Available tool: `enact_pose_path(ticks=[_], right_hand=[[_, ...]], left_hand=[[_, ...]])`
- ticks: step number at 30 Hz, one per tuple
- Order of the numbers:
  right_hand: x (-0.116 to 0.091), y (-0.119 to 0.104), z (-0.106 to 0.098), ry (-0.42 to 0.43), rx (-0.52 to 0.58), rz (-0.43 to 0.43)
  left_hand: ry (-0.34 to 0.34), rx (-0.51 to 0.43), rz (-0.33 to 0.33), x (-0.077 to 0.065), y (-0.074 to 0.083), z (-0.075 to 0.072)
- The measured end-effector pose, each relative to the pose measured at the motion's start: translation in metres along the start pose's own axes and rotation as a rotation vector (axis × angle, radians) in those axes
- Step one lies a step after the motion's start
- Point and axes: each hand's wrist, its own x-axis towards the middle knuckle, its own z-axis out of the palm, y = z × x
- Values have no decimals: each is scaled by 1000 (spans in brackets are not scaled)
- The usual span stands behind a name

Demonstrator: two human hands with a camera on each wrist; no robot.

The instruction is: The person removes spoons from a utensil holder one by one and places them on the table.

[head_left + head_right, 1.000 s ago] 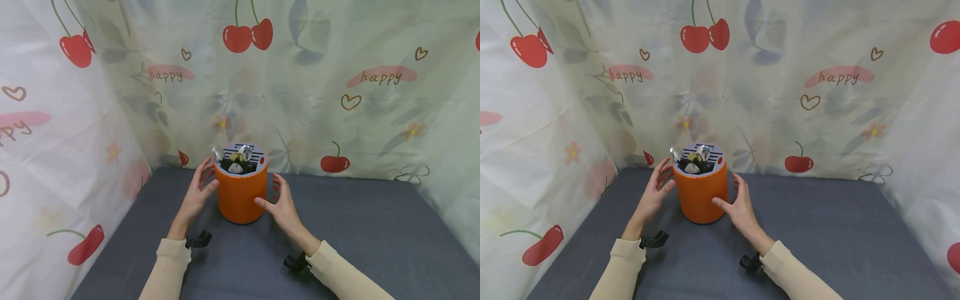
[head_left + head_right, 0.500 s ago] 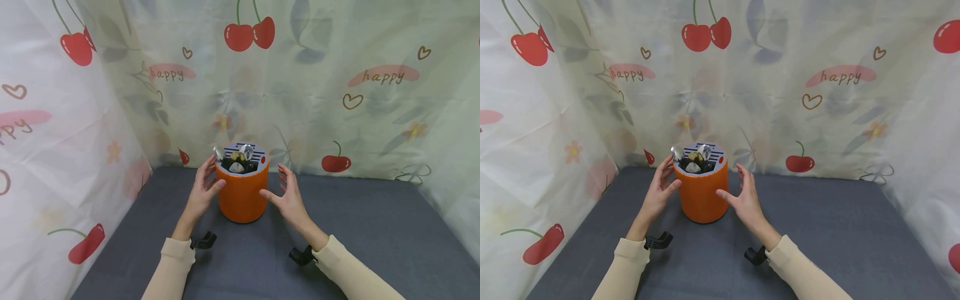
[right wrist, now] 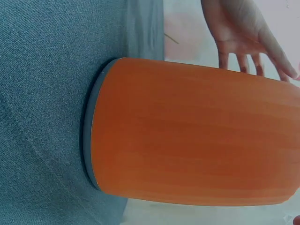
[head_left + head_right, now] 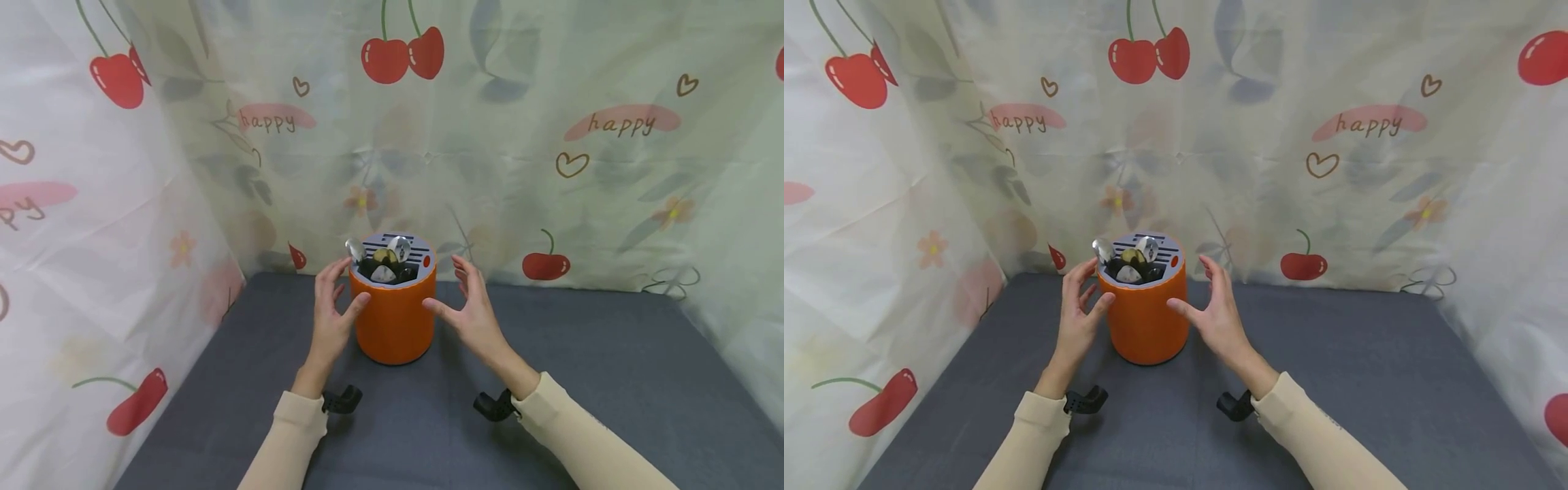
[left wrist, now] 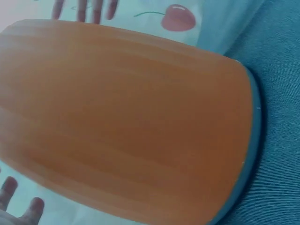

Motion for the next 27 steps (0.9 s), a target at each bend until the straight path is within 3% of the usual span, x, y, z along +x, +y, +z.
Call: enact_pose_path(ticks=[3, 9, 19, 27], right_hand=[[2, -1, 0, -6, -8, 3], [6, -7, -2, -10, 11, -22], [17, -16, 0, -46, 57, -20], [29, -23, 1, -68, 85, -55]], left_hand=[[-3, -5, 16, -3, 13, 4], [-18, 1, 20, -4, 9, 10], [-12, -11, -30, -7, 5, 10], [-23, -28, -31, -10, 6, 9]])
